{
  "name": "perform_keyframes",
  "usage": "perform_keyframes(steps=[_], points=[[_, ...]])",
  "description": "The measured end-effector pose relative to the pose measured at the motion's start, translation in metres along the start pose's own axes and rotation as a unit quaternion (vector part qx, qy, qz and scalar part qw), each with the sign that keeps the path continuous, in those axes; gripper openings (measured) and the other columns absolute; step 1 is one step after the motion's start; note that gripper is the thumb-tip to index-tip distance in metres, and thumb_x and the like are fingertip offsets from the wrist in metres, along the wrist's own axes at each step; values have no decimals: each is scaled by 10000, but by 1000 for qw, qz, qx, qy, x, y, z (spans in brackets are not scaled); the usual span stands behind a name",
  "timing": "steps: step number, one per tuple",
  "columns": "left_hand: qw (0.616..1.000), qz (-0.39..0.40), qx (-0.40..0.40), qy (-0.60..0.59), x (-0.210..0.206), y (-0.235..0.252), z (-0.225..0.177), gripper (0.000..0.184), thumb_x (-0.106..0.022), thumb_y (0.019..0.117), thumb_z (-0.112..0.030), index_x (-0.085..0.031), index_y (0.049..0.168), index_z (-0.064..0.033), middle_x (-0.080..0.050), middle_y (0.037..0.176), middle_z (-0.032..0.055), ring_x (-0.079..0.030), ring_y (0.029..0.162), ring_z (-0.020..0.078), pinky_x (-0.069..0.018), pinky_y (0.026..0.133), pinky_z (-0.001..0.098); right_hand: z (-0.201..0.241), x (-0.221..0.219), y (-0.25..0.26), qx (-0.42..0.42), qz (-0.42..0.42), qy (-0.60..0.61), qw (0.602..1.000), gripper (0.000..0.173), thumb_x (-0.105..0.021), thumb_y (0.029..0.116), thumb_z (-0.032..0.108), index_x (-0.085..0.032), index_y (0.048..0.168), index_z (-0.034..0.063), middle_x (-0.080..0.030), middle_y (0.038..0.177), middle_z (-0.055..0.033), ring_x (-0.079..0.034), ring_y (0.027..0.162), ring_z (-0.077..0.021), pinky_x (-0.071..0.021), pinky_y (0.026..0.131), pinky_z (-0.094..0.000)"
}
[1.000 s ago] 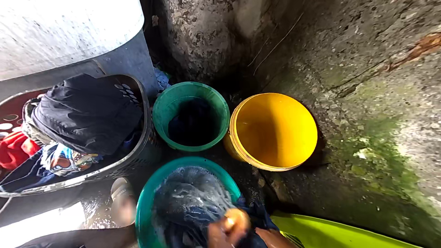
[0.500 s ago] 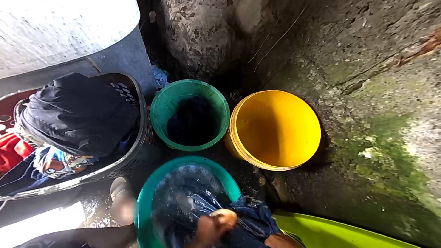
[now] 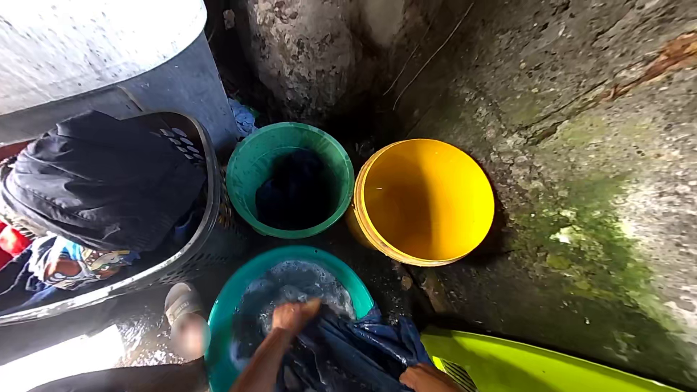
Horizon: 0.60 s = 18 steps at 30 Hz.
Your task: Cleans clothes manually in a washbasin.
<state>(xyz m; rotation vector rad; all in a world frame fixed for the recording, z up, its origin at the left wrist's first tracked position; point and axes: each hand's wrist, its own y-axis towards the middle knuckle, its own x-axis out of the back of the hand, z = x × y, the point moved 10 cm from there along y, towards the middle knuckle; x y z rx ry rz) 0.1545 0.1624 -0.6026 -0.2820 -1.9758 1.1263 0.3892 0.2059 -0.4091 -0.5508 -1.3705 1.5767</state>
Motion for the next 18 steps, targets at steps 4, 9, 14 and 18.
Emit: perform_keyframes(steps=[4,9,14,18], points=[[987,-84,59,-123,45,-19,-1,641,-528,1011,-593,-645,1367,-73,-681,1291,231,-639,1228,423,-493,1022,632,-3,9,-2,-11,-12,13,1000,335,-591,1037,238,-686,1123,-72,-677,1164,-282,-611,1189,-440,-436,1037,-604],[943,-151,-207,-211,-14,-94,-93,517,-680,950,-479,-763,1089,13,-758,942,237,-747,929,414,-571,876,606,-15,12,-1,-16,-24,23,999,325,-590,1034,206,-683,1104,-98,-668,1148,-313,-608,1171,-473,-429,1034,-624],[990,-56,125,-33,11,-21,89,636,-532,1007,-591,-662,1329,-58,-658,1335,224,-610,1269,425,-488,1032,616,-17,5,1,1,-34,57,998,356,-590,1043,242,-673,1111,-98,-667,1146,-304,-612,1162,-454,-430,1034,-606],[982,-103,51,-153,33,-65,9,620,-562,1009,-566,-676,1310,-36,-696,1245,241,-649,1213,414,-496,1036,597,-17,14,-1,-21,-43,36,998,342,-590,1038,227,-674,1114,-96,-661,1173,-303,-598,1190,-458,-422,1043,-608]])
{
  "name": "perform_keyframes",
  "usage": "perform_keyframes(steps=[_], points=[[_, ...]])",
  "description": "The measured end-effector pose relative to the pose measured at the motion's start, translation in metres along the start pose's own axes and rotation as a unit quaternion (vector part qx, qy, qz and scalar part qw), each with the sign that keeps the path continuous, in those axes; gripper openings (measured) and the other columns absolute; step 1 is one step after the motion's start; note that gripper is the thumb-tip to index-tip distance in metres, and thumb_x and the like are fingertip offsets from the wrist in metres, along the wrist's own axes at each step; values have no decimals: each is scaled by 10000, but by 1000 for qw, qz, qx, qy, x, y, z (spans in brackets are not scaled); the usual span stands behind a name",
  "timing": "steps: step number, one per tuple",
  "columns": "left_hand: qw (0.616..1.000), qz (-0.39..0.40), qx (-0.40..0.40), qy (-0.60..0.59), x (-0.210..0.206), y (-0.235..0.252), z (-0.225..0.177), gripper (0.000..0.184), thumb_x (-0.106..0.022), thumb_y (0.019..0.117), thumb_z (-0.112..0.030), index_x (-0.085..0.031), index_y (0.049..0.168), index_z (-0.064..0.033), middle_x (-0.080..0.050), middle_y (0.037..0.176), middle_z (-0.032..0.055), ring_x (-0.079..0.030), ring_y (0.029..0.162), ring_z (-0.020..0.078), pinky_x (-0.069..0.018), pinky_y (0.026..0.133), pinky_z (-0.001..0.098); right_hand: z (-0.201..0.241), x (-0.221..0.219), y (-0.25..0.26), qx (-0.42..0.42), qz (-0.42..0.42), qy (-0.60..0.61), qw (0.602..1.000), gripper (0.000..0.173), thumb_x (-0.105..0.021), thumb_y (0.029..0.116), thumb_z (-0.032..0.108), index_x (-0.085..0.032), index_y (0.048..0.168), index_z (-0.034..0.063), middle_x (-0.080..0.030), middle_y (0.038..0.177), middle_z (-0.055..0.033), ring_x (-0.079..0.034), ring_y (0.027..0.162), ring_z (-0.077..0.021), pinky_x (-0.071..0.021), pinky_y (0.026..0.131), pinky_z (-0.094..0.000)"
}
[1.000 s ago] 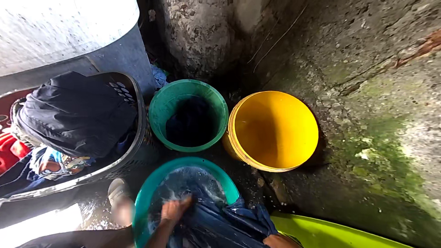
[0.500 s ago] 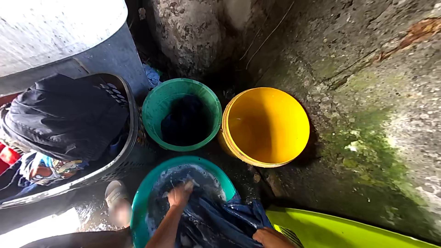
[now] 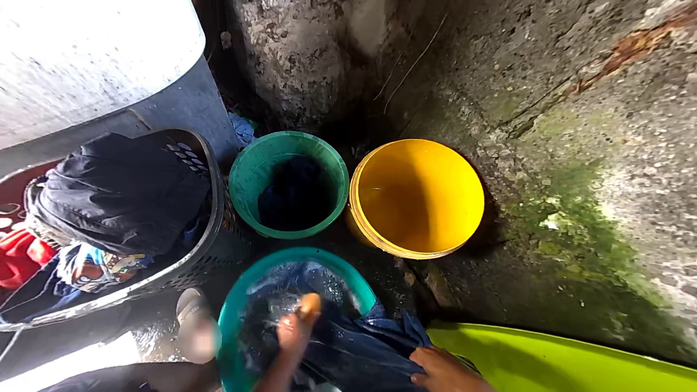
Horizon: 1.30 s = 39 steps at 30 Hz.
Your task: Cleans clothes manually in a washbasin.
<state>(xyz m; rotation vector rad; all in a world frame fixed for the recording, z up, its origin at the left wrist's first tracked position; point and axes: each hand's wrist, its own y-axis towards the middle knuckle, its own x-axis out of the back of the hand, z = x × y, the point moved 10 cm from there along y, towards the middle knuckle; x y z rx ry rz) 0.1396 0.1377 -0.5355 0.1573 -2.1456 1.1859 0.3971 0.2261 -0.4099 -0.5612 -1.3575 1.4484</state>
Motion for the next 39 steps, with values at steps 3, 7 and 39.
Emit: perform_keyframes(steps=[3,7,39], points=[[979,23,-194,-64,-53,-58,-70,551,-615,995,-491,-728,1171,19,-746,1056,247,-716,1051,423,-529,966,601,2,1,-2,-6,25,-10,1000,348,-592,1040,222,-664,1141,-104,-646,1198,-311,-582,1206,-460,-401,1061,-611],[985,83,-7,150,-54,-7,48,509,-558,1026,-464,-664,1330,-69,-674,1295,234,-628,1236,427,-493,1023,621,20,2,-10,54,50,-2,997,357,-591,1045,221,-655,1104,-126,-647,1132,-316,-601,1137,-445,-416,1025,-595],[986,78,35,-141,-2,-13,108,393,-742,948,-206,-628,1232,40,-733,994,169,-724,851,247,-588,838,425,-88,-167,104,-230,-299,581,721,494,-469,1098,311,-538,1405,-69,-539,1450,-278,-514,1370,-388,-402,1136,-564]])
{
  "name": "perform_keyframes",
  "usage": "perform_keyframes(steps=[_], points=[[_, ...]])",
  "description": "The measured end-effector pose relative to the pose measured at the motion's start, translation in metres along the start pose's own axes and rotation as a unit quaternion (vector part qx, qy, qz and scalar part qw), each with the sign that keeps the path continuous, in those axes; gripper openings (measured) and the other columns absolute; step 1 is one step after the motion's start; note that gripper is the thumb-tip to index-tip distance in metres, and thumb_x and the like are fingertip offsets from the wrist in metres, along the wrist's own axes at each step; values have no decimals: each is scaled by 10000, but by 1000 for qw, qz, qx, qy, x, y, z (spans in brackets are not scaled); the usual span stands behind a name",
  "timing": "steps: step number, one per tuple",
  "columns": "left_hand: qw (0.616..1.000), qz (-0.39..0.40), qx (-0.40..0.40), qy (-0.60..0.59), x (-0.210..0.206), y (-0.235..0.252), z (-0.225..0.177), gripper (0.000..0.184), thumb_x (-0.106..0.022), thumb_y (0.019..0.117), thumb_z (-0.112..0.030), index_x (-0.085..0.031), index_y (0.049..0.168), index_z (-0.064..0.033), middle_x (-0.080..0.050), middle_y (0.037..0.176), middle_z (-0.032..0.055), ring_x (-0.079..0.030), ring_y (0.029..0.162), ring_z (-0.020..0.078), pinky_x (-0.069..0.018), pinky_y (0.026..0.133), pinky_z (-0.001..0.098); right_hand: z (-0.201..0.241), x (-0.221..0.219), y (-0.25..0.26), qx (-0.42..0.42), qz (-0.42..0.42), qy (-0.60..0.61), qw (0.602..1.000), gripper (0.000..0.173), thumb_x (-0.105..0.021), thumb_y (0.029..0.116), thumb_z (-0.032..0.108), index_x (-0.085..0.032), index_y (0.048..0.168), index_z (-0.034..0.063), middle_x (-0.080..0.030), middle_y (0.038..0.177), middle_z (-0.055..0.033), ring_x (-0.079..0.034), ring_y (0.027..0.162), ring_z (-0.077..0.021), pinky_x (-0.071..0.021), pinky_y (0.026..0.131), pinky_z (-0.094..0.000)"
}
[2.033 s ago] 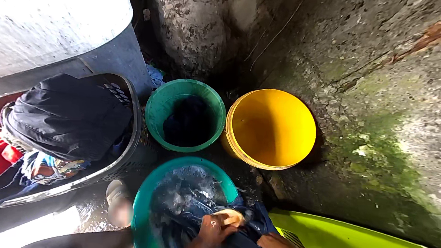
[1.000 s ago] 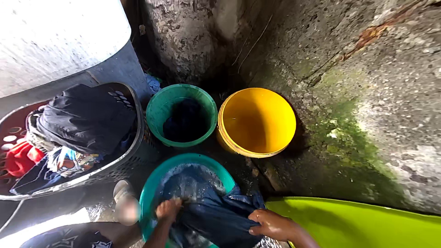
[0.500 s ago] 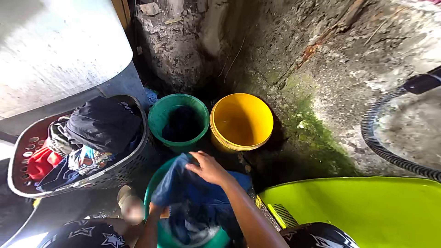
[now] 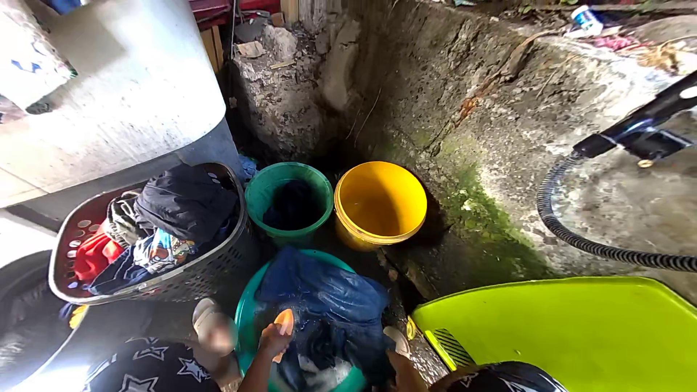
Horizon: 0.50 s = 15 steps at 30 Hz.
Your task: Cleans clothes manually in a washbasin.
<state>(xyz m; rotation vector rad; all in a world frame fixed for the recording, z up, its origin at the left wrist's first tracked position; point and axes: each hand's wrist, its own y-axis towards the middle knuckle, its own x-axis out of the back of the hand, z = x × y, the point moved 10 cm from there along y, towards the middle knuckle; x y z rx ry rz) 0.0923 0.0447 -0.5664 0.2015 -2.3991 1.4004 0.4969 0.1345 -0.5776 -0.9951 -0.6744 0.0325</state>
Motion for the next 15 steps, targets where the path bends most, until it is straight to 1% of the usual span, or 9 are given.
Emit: perform_keyframes(steps=[3,4,6,7,8,9,10,12,15], points=[[998,26,-11,52,-13,-9,-11,427,-731,963,-227,-605,1278,33,-722,1070,189,-727,923,263,-584,874,431,12,16,-16,-8,-34,58,998,434,-555,1052,177,-516,1373,-113,-559,1375,-313,-570,1263,-401,-458,1061,-553],[995,28,-18,92,-14,-13,-15,455,-736,956,-237,-601,1294,36,-707,1140,206,-715,1012,288,-567,928,455,22,22,-24,-19,-55,85,995,425,-571,1032,135,-512,1367,-120,-579,1328,-319,-606,1190,-397,-488,1008,-543],[977,48,-45,205,-21,-24,-28,566,-742,937,-253,-566,1388,41,-609,1369,252,-588,1293,370,-453,1104,533,36,32,-36,-25,-88,157,983,363,-529,1036,99,-509,1341,-96,-627,1153,-276,-653,920,-318,-540,790,-459],[961,62,-60,262,-29,-29,-31,605,-746,928,-251,-543,1423,31,-571,1422,263,-537,1352,399,-418,1132,567,37,34,-40,-32,-88,189,978,377,-496,1052,107,-473,1378,-81,-624,1155,-278,-663,890,-312,-551,753,-447],[945,76,-74,311,-38,-35,-31,623,-748,916,-231,-529,1444,17,-560,1441,262,-524,1365,415,-414,1128,592,32,31,-41,-44,-70,212,974,417,-456,1079,139,-413,1435,-75,-588,1231,-294,-647,956,-328,-539,795,-456],[929,86,-85,351,-45,-41,-32,617,-748,910,-199,-529,1446,11,-561,1443,259,-524,1362,423,-418,1120,601,24,26,-41,-57,-46,218,973,456,-426,1102,182,-378,1473,-79,-540,1338,-314,-618,1082,-361,-518,889,-485],[916,94,-94,379,-53,-43,-32,595,-743,910,-165,-537,1439,10,-565,1443,252,-528,1358,424,-424,1114,603,16,23,-38,-67,-38,203,976,463,-440,1102,212,-409,1453,-88,-529,1360,-316,-600,1135,-380,-509,928,-513],[901,105,-104,407,-64,-47,-30,560,-737,902,-121,-557,1414,17,-576,1433,245,-541,1342,423,-441,1098,599,7,15,-39,-76,-12,167,983,434,-468,1096,236,-491,1391,-81,-559,1334,-292,-593,1138,-374,-497,937,-527],[901,110,-101,406,-66,-49,-26,531,-726,902,-94,-570,1396,23,-578,1427,248,-550,1330,426,-448,1083,609,-3,4,-31,-77,22,184,980,394,-495,1081,218,-508,1383,-35,-573,1314,-234,-584,1112,-319,-497,915,-492]])
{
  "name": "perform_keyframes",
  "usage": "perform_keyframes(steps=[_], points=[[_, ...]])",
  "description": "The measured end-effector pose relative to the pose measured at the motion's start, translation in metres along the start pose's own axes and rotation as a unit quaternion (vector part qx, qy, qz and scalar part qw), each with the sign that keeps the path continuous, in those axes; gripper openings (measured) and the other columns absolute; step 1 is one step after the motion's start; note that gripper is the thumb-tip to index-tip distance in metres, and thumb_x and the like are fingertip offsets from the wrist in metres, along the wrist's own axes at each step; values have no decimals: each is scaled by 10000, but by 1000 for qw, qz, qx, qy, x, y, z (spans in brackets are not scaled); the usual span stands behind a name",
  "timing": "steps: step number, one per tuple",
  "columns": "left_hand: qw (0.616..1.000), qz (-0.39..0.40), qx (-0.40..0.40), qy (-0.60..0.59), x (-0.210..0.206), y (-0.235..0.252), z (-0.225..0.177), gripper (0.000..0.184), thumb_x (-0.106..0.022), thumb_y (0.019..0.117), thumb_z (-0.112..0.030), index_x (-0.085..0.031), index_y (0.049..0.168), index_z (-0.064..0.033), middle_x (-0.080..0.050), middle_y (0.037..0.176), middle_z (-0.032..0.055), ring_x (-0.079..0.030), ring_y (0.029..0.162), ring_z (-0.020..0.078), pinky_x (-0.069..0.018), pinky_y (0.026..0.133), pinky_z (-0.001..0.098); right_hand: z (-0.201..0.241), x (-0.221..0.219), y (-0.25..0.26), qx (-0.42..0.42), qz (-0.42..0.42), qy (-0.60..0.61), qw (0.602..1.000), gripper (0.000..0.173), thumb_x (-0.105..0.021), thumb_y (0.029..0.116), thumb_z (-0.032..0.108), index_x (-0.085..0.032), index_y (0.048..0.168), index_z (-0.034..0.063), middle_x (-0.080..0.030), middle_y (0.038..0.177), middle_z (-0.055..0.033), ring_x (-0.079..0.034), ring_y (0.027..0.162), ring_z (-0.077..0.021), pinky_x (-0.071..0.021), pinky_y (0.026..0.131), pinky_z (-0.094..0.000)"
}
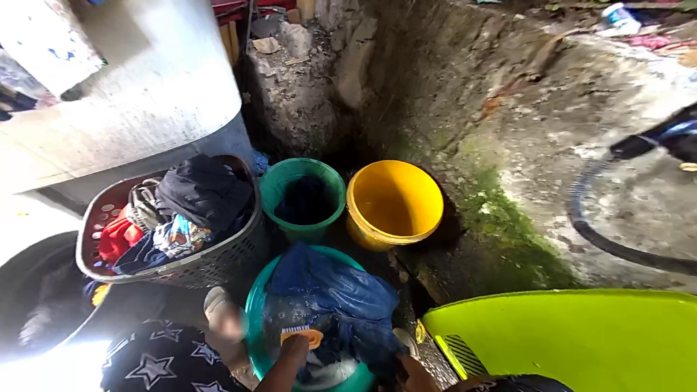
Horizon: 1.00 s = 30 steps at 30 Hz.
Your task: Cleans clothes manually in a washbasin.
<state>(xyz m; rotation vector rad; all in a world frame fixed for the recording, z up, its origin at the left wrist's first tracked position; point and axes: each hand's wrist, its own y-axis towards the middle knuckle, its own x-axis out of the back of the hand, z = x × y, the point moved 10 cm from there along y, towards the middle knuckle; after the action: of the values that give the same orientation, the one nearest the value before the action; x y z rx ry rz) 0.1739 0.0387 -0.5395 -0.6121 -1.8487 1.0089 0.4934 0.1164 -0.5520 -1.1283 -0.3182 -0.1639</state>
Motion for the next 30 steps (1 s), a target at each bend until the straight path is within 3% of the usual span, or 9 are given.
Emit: perform_keyframes(steps=[2,6,8,11,17,20,24,27,30], points=[[1000,2,4,-14,1,0,3,550,-741,892,-115,-570,1398,21,-582,1422,247,-554,1324,425,-454,1075,610,-2,3,12,20,-11,-6,1000,361,-551,1046,176,-532,1335,-40,-596,1229,-229,-592,1044,-309,-512,863,-493],[999,-8,14,-41,-1,5,1,659,-814,852,-172,-539,1412,42,-568,1433,252,-546,1332,423,-451,1083,601,44,-3,-13,82,-19,-27,996,487,-615,1023,232,-511,1390,-71,-581,1320,-295,-591,1152,-398,-489,943,-586],[998,-13,28,-52,-10,0,3,563,-737,907,-99,-540,1407,70,-550,1453,265,-514,1364,433,-419,1117,597,87,-9,-57,141,0,17,990,426,-582,1034,273,-548,1338,-24,-632,1153,-214,-613,955,-282,-508,778,-475],[998,-16,50,-28,-24,2,10,366,-516,1011,-14,-594,1360,64,-564,1448,256,-512,1372,433,-420,1119,590,144,1,-114,244,41,172,954,194,-529,1048,203,-600,1096,28,-668,813,-46,-643,656,-90,-526,543,-268],[997,-19,65,-46,15,3,36,491,-673,966,-217,-587,1387,20,-549,1446,280,-513,1352,470,-410,1091,674,210,19,-231,398,153,231,874,248,-412,1030,69,-646,950,90,-743,777,15,-723,693,-63,-621,632,-245],[989,-53,48,-130,52,-2,42,563,-699,961,-363,-589,1389,-14,-565,1434,257,-535,1349,426,-443,1092,619,239,26,-277,462,188,226,837,303,-404,1002,68,-670,884,148,-754,760,38,-718,657,-36,-610,585,-214],[927,-62,-107,-355,49,-11,-22,913,-904,782,-295,-438,1482,62,-535,1438,304,-516,1361,410,-393,1164,559,263,17,-320,505,247,243,791,304,-428,999,66,-696,892,162,-767,812,26,-731,712,-40,-626,639,-221],[879,-142,-113,-441,41,-3,-37,589,-847,832,-194,-616,1312,55,-673,1250,260,-648,1197,350,-486,1076,512,274,17,-335,526,250,237,778,304,-426,1004,67,-702,917,160,-769,836,32,-734,747,-36,-627,672,-217],[812,-92,-126,-562,65,-13,-11,396,-806,838,-52,-664,1194,47,-715,1101,180,-694,1007,260,-572,931,461,285,45,-330,549,198,218,782,321,-424,997,77,-705,885,186,-760,809,63,-720,722,-15,-616,647,-198]])
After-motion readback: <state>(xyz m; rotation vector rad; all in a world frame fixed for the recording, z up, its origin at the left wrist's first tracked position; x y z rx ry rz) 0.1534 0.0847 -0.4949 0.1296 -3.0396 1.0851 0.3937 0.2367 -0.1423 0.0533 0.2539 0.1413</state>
